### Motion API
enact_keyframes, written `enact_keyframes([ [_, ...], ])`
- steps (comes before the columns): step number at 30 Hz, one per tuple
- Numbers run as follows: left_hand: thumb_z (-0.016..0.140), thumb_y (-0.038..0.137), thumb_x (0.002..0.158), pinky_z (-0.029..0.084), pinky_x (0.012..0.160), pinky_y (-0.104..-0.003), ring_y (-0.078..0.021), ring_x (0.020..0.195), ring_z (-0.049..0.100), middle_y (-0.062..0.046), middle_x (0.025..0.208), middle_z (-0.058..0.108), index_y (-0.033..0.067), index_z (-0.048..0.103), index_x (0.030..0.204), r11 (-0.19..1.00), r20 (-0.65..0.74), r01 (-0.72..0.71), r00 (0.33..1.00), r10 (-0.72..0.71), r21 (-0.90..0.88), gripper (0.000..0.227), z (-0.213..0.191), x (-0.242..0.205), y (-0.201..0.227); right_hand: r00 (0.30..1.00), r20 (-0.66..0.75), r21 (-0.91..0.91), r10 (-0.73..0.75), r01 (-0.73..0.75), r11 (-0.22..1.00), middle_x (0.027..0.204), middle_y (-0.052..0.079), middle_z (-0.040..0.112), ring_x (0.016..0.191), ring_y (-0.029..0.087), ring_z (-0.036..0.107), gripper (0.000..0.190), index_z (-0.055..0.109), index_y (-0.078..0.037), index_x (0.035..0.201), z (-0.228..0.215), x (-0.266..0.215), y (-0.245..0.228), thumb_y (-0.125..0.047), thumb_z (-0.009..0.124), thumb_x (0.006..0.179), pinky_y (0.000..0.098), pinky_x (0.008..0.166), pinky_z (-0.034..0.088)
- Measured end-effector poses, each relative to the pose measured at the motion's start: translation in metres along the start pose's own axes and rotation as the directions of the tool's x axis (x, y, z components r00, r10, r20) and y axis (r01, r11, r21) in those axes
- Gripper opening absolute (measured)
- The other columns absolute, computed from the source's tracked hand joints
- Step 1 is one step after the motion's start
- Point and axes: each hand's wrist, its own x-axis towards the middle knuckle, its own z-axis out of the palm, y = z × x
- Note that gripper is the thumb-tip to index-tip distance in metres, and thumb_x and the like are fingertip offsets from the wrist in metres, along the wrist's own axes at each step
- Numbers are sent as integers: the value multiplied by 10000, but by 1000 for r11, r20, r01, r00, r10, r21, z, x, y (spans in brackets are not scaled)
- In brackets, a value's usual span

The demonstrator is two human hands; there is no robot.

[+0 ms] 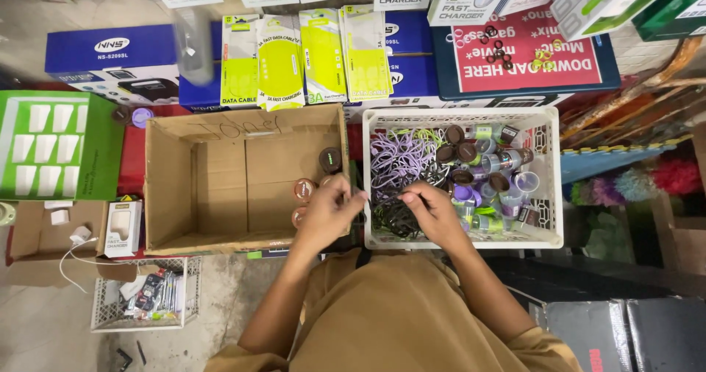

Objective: Sorting and untangling various electronic cables and components in a storage bin.

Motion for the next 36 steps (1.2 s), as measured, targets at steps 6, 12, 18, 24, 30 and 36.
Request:
enact_keyframes([
  [6, 772, 203, 958, 368, 569, -256, -71, 670, 426, 17, 774, 522, 59, 546, 923, 987, 52, -14, 998, 22, -163, 270, 22, -6, 22, 995, 73, -51, 72, -68, 996, 919, 57, 675, 846, 126, 620, 164, 654, -13, 1071, 5, 9, -28, -154, 575, 1046, 279, 784, 503],
  [12, 736, 159, 967, 449, 648, -213, -36, 787, 573, 35, 861, 650, 42, 599, 971, 970, 31, -57, 997, 67, -237, 180, 20, -6, 36, 987, 66, -50, 144, -141, 989, 826, 54, 661, 771, 120, 566, 161, 688, -6, 1017, 5, 7, -17, -165, 672, 1000, 299, 711, 489],
  [18, 747, 93, 952, 435, 599, -216, -42, 759, 547, 31, 855, 603, 35, 614, 954, 978, -75, -162, 985, 153, -133, 145, -4, -7, 46, 990, 99, -44, 102, -98, 994, 878, 29, 733, 822, 85, 653, 176, 710, -18, 983, -3, 4, -4, -189, 738, 949, 258, 760, 529],
  [24, 713, 28, 946, 361, 503, -203, -6, 614, 473, 56, 765, 576, 70, 582, 953, 925, -92, 35, 993, -75, -379, 137, -25, -5, 50, 985, 89, -17, 147, -146, 989, 925, 27, 742, 852, 102, 659, 164, 715, -24, 1021, -17, -2, 4, -181, 706, 972, 265, 786, 528],
  [30, 710, 4, 968, 475, 736, -192, -19, 823, 588, 30, 905, 639, 66, 573, 991, 917, -318, -177, 946, 59, -358, 152, -15, -2, 24, 989, 101, -202, 109, -87, 976, 947, 0, 722, 883, 95, 680, 189, 699, -32, 1051, -20, 6, -13, -199, 711, 964, 267, 792, 530],
  [36, 718, 18, 994, 468, 757, -207, -58, 827, 583, 10, 893, 629, 60, 560, 1019, 892, -381, -185, 925, 16, -412, 165, -31, 5, 20, 962, -21, 49, 272, -270, 962, 828, 14, 634, 778, 84, 530, 173, 676, -32, 940, -42, -11, 51, -192, 727, 981, 264, 693, 447],
])
